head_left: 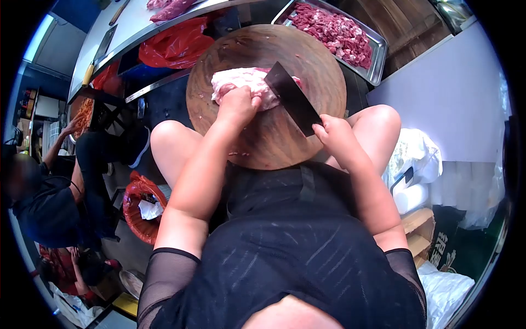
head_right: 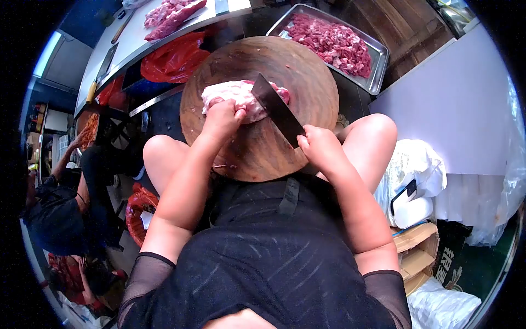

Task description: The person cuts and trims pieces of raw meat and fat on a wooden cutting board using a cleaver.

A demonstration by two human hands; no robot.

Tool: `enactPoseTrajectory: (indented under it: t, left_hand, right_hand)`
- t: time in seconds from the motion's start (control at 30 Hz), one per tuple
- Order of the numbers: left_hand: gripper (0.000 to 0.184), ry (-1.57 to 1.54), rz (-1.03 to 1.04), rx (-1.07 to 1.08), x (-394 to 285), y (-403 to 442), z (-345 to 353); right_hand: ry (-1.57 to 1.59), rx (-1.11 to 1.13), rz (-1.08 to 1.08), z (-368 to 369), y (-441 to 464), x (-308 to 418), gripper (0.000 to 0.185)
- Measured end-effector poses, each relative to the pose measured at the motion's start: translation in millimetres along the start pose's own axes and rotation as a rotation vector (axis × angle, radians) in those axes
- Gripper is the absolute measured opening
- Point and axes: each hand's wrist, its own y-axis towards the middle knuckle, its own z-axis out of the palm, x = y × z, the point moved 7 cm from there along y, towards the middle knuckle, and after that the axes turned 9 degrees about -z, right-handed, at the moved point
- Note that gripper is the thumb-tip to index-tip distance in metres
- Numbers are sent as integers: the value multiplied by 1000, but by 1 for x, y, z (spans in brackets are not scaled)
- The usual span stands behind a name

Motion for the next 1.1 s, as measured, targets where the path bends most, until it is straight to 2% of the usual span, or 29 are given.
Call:
enactPoseTrajectory:
  t: [0.07,0.13,0.2,0.23,0.27,0.3,0.33,0.4,0.5,0.7,0.83,1.0,1.1]
  left_hand:
    - [30,-47,-60,96,4,-5,1]
    - [26,-36,-17,72,19,-5,14]
    - [22,-405,-231,234,35,-5,25]
    - [22,-402,-236,236,34,-7,22]
    - [21,-531,-311,294,35,-12,23]
    - [20,-660,-387,353,35,-16,24]
    - [20,-657,-391,356,38,-17,28]
    - [16,-541,-241,285,34,-15,26]
    - [10,-353,-151,182,18,-23,14]
    - [15,-331,-77,196,19,-27,34]
    - [17,-381,-86,161,18,-27,29]
    - [20,-372,-50,205,24,-23,33]
    - [20,-332,-31,208,19,-26,30]
  right_hand:
    - [43,47,110,-3,0,0,24]
    - [107,61,124,-2,-6,3,24]
    - [167,79,137,-4,-11,11,24]
    - [261,115,247,-2,-16,12,24]
    - [355,151,359,2,-23,11,23]
    - [391,142,359,6,-27,10,23]
    - [395,145,362,9,-29,8,23]
    - [313,98,178,8,-26,12,22]
    - [172,137,84,12,-19,12,21]
    - [195,248,153,27,-1,9,25]
    - [286,190,86,38,16,7,28]
    - [290,233,114,58,44,4,28]
    - [225,33,-158,81,83,6,29]
